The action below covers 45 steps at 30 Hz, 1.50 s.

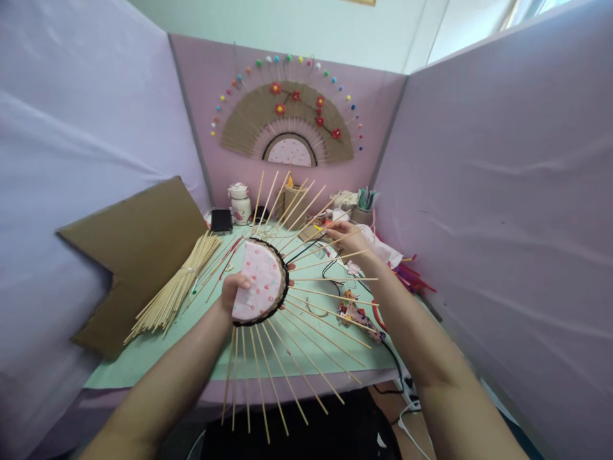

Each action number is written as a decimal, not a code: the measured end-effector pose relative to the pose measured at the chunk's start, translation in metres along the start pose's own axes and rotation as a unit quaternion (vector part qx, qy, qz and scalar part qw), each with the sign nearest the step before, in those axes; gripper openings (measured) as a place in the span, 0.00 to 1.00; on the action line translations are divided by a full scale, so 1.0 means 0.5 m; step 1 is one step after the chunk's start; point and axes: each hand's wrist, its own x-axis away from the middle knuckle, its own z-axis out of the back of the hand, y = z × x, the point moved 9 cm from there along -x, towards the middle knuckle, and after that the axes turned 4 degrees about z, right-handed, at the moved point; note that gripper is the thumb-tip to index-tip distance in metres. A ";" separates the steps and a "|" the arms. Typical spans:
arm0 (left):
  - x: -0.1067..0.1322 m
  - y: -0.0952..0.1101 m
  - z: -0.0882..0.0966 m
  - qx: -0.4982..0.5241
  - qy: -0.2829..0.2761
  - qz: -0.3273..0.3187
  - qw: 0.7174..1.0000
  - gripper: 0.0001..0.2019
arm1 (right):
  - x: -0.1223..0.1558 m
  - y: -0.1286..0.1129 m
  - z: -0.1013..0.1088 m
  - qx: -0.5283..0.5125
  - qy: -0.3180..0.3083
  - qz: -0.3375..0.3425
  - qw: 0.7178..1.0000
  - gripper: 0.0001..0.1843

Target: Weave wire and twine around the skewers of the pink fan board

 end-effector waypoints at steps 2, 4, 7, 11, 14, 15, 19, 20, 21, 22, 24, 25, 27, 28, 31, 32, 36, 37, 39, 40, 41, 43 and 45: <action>0.003 -0.006 0.002 -0.005 -0.006 0.014 1.000 0.40 | 0.011 0.012 0.008 0.010 -0.003 -0.008 1.000 0.20; 0.006 -0.008 0.005 -0.006 -0.013 0.022 1.000 0.39 | 0.021 0.018 0.011 0.020 -0.007 -0.009 1.000 0.19; 0.008 -0.005 0.019 -0.005 -0.007 0.019 1.000 0.38 | 0.031 0.021 0.011 0.030 -0.013 -0.006 0.999 0.18; 0.010 -0.014 0.030 -0.003 -0.010 0.050 0.999 0.36 | 0.035 0.025 0.013 0.032 -0.008 -0.006 0.999 0.19; 0.012 -0.012 0.029 0.018 -0.027 0.040 0.999 0.35 | 0.036 0.031 0.015 0.031 -0.008 -0.017 0.999 0.20; 0.012 -0.012 0.029 0.022 -0.029 0.037 0.999 0.35 | 0.036 0.034 0.016 0.031 -0.009 -0.022 0.999 0.21; 0.011 -0.027 0.036 0.020 -0.031 0.058 0.998 0.32 | 0.037 0.033 0.026 0.030 -0.008 -0.022 0.999 0.20; 0.011 -0.030 0.037 0.022 -0.031 0.063 0.997 0.32 | 0.037 0.031 0.030 0.030 -0.006 -0.017 0.999 0.20; 0.011 -0.031 0.039 0.026 -0.030 0.064 0.997 0.32 | 0.037 0.030 0.034 0.028 -0.004 -0.015 0.999 0.19; 0.011 -0.033 0.040 0.031 -0.029 0.066 0.997 0.32 | 0.037 0.030 0.038 0.024 -0.003 -0.016 1.000 0.20; 0.010 -0.032 0.040 0.043 -0.024 0.065 0.997 0.32 | 0.039 0.035 0.044 0.015 -0.001 -0.027 1.000 0.21; 0.009 -0.032 0.038 0.049 -0.022 0.064 0.997 0.32 | 0.041 0.039 0.045 0.010 -0.001 -0.034 0.999 0.21; 0.008 -0.029 0.034 0.060 -0.023 0.059 0.996 0.32 | 0.045 0.046 0.044 0.006 -0.003 -0.042 0.999 0.22; 0.007 -0.028 0.032 0.063 -0.024 0.057 0.996 0.31 | 0.047 0.049 0.042 0.006 -0.004 -0.044 0.999 0.23; 0.005 -0.026 0.030 0.059 -0.024 0.052 0.997 0.29 | 0.055 0.058 0.032 0.005 -0.007 -0.053 0.999 0.23; 0.004 -0.027 0.030 0.057 -0.023 0.052 0.997 0.28 | 0.058 0.060 0.028 0.006 -0.009 -0.055 0.998 0.22; 0.002 -0.031 0.030 0.066 -0.010 0.049 0.997 0.29 | 0.064 0.063 0.013 0.010 -0.020 -0.066 0.998 0.21; 0.001 -0.031 0.029 0.070 -0.006 0.046 0.996 0.30 | 0.065 0.063 0.012 0.012 -0.021 -0.068 0.997 0.21; 0.000 -0.031 0.022 0.076 -0.003 0.040 0.996 0.31 | 0.066 0.063 0.011 0.017 -0.021 -0.071 0.997 0.21; 0.000 -0.032 0.017 0.078 -0.005 0.040 0.996 0.32 | 0.066 0.063 0.013 0.020 -0.019 -0.070 0.997 0.20; 0.000 -0.032 0.011 0.079 -0.009 0.041 0.996 0.32 | 0.066 0.063 0.014 0.023 -0.016 -0.070 0.997 0.20; 0.000 -0.033 0.000 0.078 -0.016 0.044 0.996 0.33 | 0.066 0.063 0.018 0.028 -0.010 -0.068 0.997 0.20; 0.000 -0.032 -0.003 0.078 -0.014 0.044 0.996 0.33 | 0.066 0.063 0.020 0.031 -0.007 -0.067 0.997 0.20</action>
